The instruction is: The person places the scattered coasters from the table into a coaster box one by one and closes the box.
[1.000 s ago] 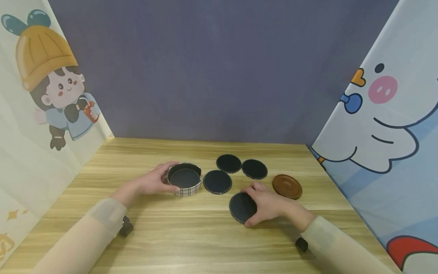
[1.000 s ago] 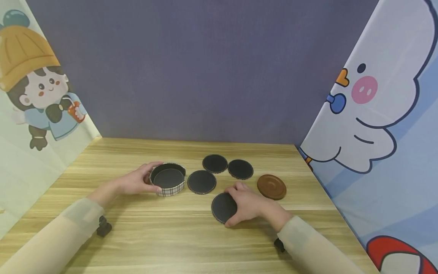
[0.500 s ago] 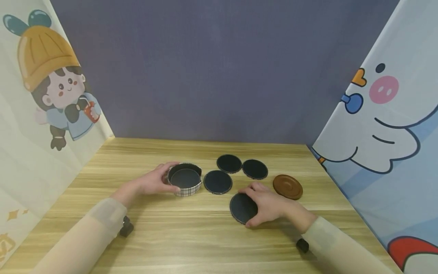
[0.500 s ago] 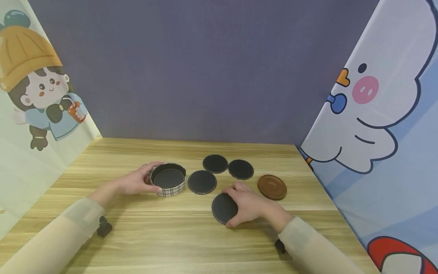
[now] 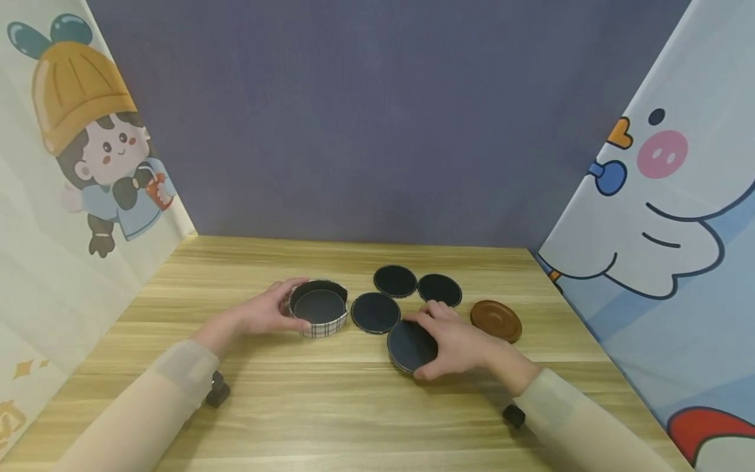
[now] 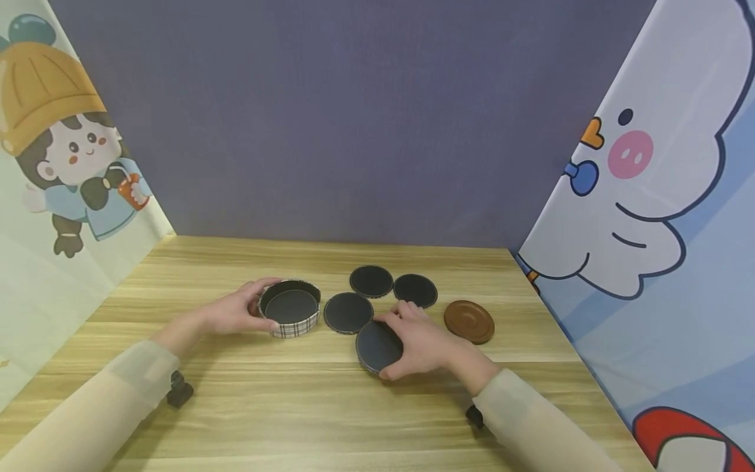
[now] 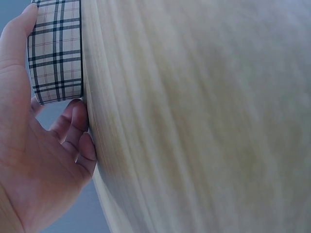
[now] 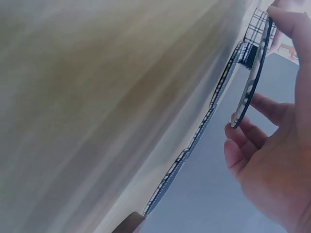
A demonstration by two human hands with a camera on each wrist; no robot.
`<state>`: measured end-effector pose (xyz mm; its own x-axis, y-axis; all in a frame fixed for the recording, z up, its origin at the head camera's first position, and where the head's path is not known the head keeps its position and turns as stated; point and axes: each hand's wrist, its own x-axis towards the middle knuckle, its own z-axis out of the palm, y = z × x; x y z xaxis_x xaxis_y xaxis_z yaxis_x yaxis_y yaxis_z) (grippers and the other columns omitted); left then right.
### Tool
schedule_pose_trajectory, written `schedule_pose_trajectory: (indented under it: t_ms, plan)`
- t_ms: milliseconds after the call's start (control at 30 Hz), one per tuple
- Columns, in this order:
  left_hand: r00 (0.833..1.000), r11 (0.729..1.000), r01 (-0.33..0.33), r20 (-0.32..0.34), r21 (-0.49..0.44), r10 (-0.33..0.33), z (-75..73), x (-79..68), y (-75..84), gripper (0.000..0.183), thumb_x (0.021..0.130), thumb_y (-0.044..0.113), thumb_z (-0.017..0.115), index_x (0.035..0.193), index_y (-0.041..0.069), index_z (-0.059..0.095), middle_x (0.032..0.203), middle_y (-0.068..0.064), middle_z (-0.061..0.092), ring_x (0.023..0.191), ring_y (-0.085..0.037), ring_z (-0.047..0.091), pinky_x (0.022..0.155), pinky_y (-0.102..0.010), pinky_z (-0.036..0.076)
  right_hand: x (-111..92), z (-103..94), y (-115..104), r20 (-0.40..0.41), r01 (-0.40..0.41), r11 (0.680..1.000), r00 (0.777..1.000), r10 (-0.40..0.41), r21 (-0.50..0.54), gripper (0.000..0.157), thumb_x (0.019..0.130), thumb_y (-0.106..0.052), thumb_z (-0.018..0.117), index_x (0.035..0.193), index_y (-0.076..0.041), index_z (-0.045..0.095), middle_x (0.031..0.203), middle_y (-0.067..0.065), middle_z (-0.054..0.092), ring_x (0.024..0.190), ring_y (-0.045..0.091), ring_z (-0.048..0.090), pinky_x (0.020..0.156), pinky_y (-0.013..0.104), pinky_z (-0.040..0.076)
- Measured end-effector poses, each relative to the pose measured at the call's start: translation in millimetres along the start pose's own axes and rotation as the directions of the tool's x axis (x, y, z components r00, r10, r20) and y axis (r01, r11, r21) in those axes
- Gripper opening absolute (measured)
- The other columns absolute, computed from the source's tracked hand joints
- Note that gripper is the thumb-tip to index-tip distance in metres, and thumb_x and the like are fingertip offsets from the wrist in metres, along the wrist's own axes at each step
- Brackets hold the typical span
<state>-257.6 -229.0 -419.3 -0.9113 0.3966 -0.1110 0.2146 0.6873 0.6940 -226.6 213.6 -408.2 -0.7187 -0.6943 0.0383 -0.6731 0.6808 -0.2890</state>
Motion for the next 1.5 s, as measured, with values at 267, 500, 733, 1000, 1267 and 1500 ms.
schedule_pose_trajectory:
  t_ms: [267,500,733,1000,1267,1500]
  plan:
    - [1.000,1.000,-0.007,-0.003,0.009,0.007,0.6,0.7,-2.5,0.115,0.088,0.049,0.092,0.175,0.020,0.023,0.158,-0.032,0.040,0.135,-0.050,0.060,0.117,-0.072,0.049,12.1,-3.4,-6.9,-0.022,0.023,1.000,0.999,-0.023,-0.005,0.103,0.074,-0.058,0.092,0.161,-0.019,0.054,0.139,0.002,0.052,0.119,0.020,0.047,0.096,0.043,0.047]
    - [1.000,1.000,-0.009,0.001,0.004,0.009,1.4,1.2,-4.7,0.115,0.088,0.049,0.092,0.175,0.020,0.023,0.156,-0.031,0.041,0.135,-0.049,0.060,0.117,-0.071,0.048,26.1,-6.4,-13.6,0.001,-0.006,0.999,1.000,0.006,0.046,0.103,0.076,-0.057,0.090,0.165,-0.022,0.051,0.145,0.003,0.050,0.125,0.023,0.045,0.100,0.045,0.046]
    - [1.000,1.000,-0.014,-0.001,-0.001,0.014,1.6,0.5,-3.9,0.114,0.088,0.049,0.092,0.175,0.019,0.024,0.157,-0.031,0.040,0.135,-0.049,0.060,0.118,-0.071,0.048,42.0,-9.7,-18.3,0.009,-0.014,0.998,1.000,0.013,0.067,0.102,0.077,-0.058,0.087,0.166,-0.024,0.049,0.144,0.003,0.049,0.124,0.024,0.045,0.102,0.048,0.044]
    - [1.000,1.000,-0.016,-0.003,-0.015,0.016,2.1,0.7,-5.6,0.114,0.088,0.047,0.093,0.175,0.019,0.024,0.158,-0.032,0.039,0.136,-0.052,0.060,0.119,-0.070,0.047,62.1,-13.3,-26.3,0.011,-0.030,0.995,1.000,0.029,0.094,0.102,0.079,-0.060,0.085,0.167,-0.027,0.047,0.150,0.004,0.047,0.130,0.026,0.044,0.102,0.050,0.045]
    - [1.000,1.000,-0.012,-0.006,-0.013,0.012,2.6,2.2,-7.1,0.116,0.087,0.050,0.092,0.175,0.020,0.023,0.159,-0.033,0.038,0.141,-0.057,0.054,0.119,-0.073,0.045,83.2,-16.5,-32.9,0.014,-0.024,0.995,1.000,0.023,0.093,0.102,0.080,-0.061,0.086,0.168,-0.029,0.045,0.153,0.007,0.045,0.143,0.032,0.041,0.114,0.059,0.041]
    - [1.000,1.000,-0.008,-0.006,-0.005,0.008,1.2,4.0,-6.8,0.115,0.087,0.051,0.092,0.175,0.022,0.024,0.157,-0.032,0.040,0.141,-0.056,0.055,0.120,-0.072,0.045,101.7,-22.2,-38.4,0.021,-0.020,0.995,1.000,0.018,0.094,0.101,0.084,-0.061,0.084,0.169,-0.027,0.043,0.156,0.011,0.044,0.139,0.033,0.042,0.113,0.058,0.041]
